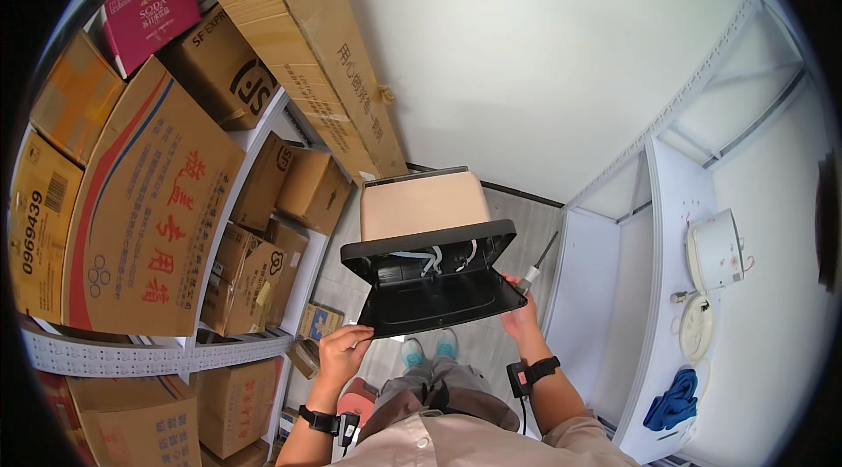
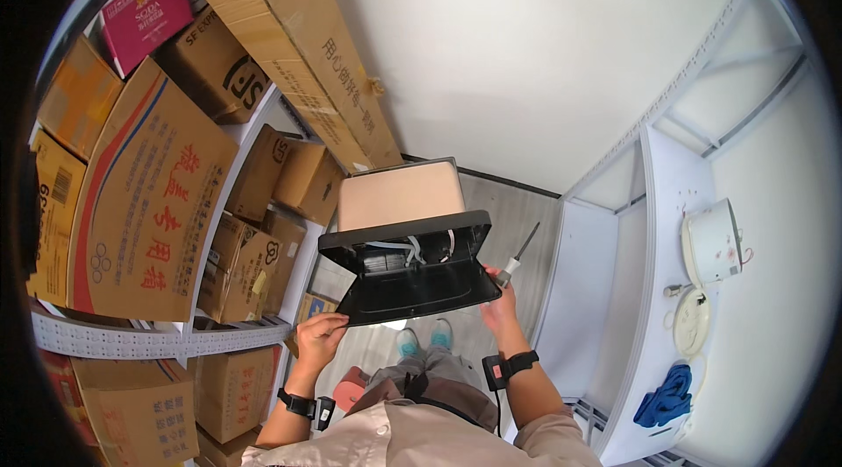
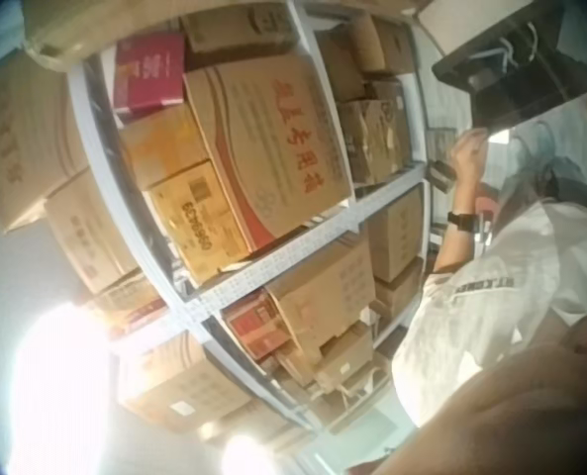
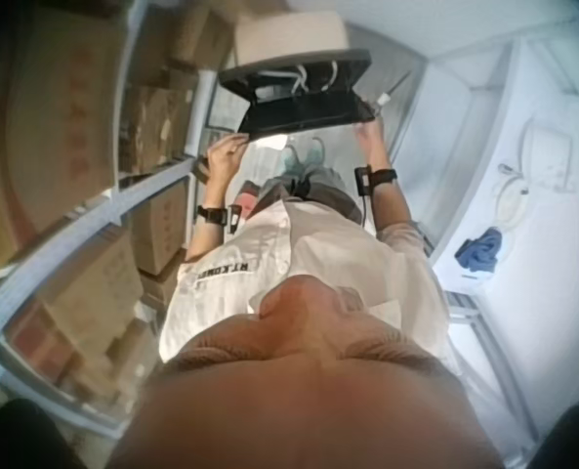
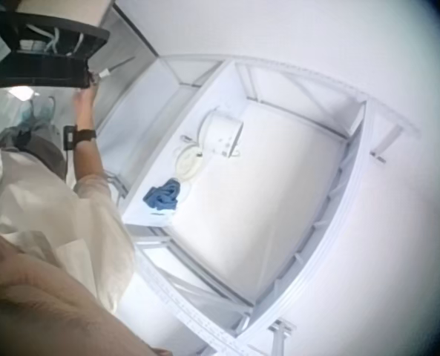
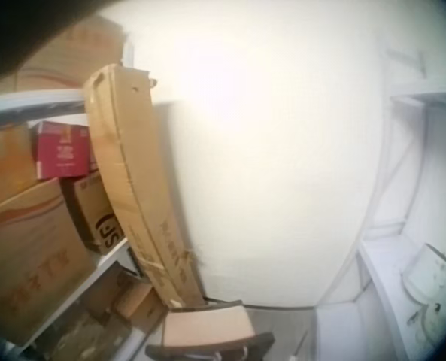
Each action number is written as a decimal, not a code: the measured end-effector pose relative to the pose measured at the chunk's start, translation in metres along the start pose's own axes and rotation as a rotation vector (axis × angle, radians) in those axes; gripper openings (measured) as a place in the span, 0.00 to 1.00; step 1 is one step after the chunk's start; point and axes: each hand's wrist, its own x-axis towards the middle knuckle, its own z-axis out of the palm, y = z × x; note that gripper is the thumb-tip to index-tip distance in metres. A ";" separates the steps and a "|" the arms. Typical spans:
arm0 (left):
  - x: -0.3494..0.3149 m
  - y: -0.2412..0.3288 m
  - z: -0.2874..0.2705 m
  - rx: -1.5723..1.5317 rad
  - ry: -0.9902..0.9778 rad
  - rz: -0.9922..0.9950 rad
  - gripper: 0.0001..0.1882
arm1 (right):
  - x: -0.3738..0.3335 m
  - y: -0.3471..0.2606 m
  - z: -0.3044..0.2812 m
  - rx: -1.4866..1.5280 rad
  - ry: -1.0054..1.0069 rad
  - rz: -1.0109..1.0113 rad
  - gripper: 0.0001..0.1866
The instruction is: The person assembles a small electronic device using a screwdriver. They open the device's casing, insert screws into the bottom, and tighten them to secure the components. The task is performed in a storage room with shelves and boxes.
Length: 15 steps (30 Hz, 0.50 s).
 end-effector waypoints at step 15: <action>0.019 -0.004 0.003 -0.013 -0.009 -0.020 0.07 | 0.016 -0.001 0.001 -0.106 0.047 0.023 0.05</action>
